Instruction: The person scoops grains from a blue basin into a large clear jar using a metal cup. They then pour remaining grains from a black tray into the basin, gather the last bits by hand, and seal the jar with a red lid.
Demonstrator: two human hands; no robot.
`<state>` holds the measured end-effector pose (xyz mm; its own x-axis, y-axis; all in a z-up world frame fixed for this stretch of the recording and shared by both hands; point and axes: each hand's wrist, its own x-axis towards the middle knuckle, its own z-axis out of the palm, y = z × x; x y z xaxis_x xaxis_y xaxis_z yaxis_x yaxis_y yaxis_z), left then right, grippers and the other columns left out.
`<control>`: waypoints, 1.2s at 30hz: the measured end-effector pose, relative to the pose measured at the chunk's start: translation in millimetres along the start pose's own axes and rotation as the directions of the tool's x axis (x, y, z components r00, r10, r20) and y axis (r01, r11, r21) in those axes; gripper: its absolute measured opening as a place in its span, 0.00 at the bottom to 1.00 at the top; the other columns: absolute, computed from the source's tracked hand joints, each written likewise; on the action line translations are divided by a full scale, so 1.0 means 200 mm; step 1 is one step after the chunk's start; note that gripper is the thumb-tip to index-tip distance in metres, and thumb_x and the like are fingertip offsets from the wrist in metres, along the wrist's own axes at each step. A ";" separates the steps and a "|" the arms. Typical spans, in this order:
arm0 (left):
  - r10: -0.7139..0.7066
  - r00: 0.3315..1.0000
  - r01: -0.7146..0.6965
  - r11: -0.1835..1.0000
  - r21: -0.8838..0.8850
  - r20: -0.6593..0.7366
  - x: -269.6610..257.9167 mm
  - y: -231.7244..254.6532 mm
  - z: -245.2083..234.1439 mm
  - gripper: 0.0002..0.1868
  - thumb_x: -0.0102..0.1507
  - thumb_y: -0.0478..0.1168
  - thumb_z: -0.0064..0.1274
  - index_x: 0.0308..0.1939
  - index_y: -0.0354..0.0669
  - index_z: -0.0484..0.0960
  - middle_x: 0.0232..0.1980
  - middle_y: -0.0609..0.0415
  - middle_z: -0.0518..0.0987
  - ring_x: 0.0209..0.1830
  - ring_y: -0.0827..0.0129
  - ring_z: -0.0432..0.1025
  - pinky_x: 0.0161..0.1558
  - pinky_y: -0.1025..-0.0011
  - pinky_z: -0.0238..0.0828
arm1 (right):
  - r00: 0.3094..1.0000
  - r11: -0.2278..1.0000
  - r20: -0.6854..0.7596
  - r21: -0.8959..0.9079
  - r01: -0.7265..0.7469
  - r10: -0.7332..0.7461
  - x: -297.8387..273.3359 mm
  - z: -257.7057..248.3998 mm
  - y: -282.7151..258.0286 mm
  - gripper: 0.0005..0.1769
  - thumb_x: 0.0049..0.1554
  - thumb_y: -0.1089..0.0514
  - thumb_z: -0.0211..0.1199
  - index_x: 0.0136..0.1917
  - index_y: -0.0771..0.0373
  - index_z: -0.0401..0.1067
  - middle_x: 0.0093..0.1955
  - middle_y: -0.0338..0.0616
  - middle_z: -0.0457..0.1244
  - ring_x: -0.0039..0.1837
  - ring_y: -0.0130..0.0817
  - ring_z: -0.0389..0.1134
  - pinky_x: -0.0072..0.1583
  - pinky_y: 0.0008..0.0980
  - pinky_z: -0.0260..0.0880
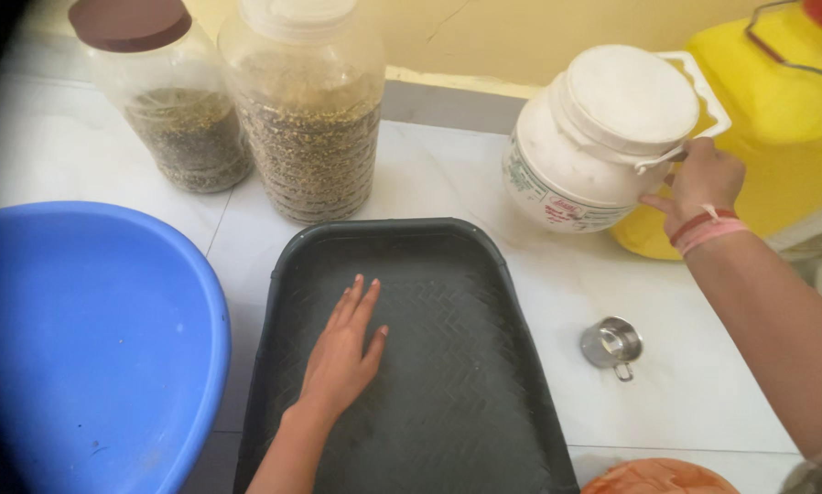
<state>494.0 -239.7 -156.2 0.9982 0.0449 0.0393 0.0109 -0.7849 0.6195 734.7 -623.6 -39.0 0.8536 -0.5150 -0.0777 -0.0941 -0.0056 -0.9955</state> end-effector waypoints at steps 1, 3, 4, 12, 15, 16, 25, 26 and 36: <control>-0.045 0.999 0.045 0.997 -0.063 0.000 0.00 0.01 0.00 0.34 0.67 0.46 0.46 0.77 0.48 0.56 0.82 0.49 0.51 0.81 0.56 0.47 0.74 0.59 0.51 | 0.999 1.000 0.045 -0.007 0.024 -0.024 -0.09 -0.06 -0.06 0.23 0.63 0.51 0.52 0.65 0.68 0.68 0.57 0.45 0.64 0.60 0.44 0.68 0.56 0.54 0.78; -0.144 0.990 0.142 0.974 -0.176 0.003 -0.02 0.03 -0.03 0.34 0.68 0.51 0.42 0.78 0.50 0.55 0.82 0.51 0.51 0.82 0.57 0.46 0.74 0.59 0.47 | 0.991 0.999 0.128 0.000 0.045 -0.044 -0.30 -0.15 -0.17 0.22 0.62 0.52 0.52 0.64 0.67 0.67 0.59 0.42 0.63 0.61 0.40 0.67 0.56 0.51 0.78; -0.178 0.983 0.163 0.952 -0.260 -0.035 -0.04 0.05 -0.04 0.34 0.69 0.52 0.39 0.78 0.49 0.54 0.83 0.50 0.51 0.82 0.57 0.46 0.75 0.60 0.45 | 0.986 0.999 0.163 0.014 0.040 -0.042 -0.40 -0.19 -0.20 0.21 0.62 0.53 0.52 0.64 0.67 0.67 0.59 0.43 0.63 0.62 0.40 0.67 0.56 0.49 0.79; -0.077 0.870 -0.237 0.801 -0.550 -0.487 -0.25 0.28 -0.22 0.37 0.73 0.54 0.37 0.80 0.39 0.50 0.85 0.40 0.50 0.85 0.49 0.43 0.78 0.56 0.38 | 0.926 0.995 0.366 -0.038 -0.090 0.098 -1.12 -0.33 0.07 0.21 0.63 0.53 0.51 0.60 0.72 0.71 0.58 0.49 0.67 0.62 0.37 0.68 0.55 0.45 0.78; 0.099 0.804 -0.281 0.932 -0.227 -0.586 -0.42 0.43 -0.24 0.35 0.70 0.53 0.45 0.77 0.37 0.60 0.83 0.38 0.55 0.83 0.48 0.50 0.77 0.55 0.45 | 0.900 0.997 0.434 -0.073 -0.021 0.051 -1.28 -0.31 0.26 0.22 0.63 0.51 0.52 0.61 0.68 0.74 0.56 0.46 0.70 0.60 0.31 0.71 0.54 0.35 0.78; 0.107 0.823 -0.260 0.944 -0.202 -0.558 -0.44 0.48 -0.23 0.34 0.69 0.52 0.47 0.74 0.37 0.63 0.81 0.38 0.57 0.82 0.47 0.51 0.76 0.55 0.46 | 0.889 0.997 0.457 -0.081 0.000 0.037 -1.33 -0.30 0.33 0.22 0.63 0.51 0.53 0.61 0.68 0.75 0.55 0.48 0.70 0.57 0.32 0.70 0.52 0.34 0.76; 0.177 0.968 -0.134 0.964 0.229 -0.178 -0.22 0.55 -0.25 0.31 0.58 0.49 0.57 0.62 0.37 0.76 0.71 0.36 0.68 0.71 0.44 0.61 0.70 0.55 0.56 | 0.797 0.986 0.599 -0.076 0.147 -0.073 -1.34 -0.27 0.50 0.30 0.62 0.50 0.64 0.69 0.69 0.61 0.68 0.45 0.63 0.53 0.36 0.69 0.52 0.33 0.71; 0.243 0.956 -0.191 0.942 0.276 -0.167 -0.17 0.56 -0.24 0.29 0.57 0.50 0.59 0.58 0.36 0.77 0.71 0.34 0.67 0.71 0.41 0.59 0.68 0.54 0.56 | 0.792 0.985 0.605 -0.072 0.159 -0.083 -1.33 -0.24 0.48 0.30 0.62 0.48 0.63 0.69 0.68 0.60 0.67 0.44 0.62 0.56 0.32 0.69 0.56 0.30 0.70; 0.334 0.924 -0.247 0.891 0.381 -0.183 -0.11 0.65 -0.27 0.26 0.60 0.60 0.55 0.41 0.37 0.81 0.53 0.45 0.75 0.54 0.53 0.68 0.51 0.57 0.66 | 0.738 0.940 0.630 0.038 -0.339 0.241 -1.39 0.00 0.47 0.32 0.65 0.38 0.51 0.67 0.67 0.67 0.59 0.48 0.65 0.60 0.32 0.67 0.62 0.29 0.66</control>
<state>470.5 -310.0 -34.8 0.9157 -0.1078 0.3871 -0.2144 -0.9458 0.2439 488.3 -481.5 -110.9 0.9303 0.1587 -0.3307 -0.3585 0.2017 -0.9115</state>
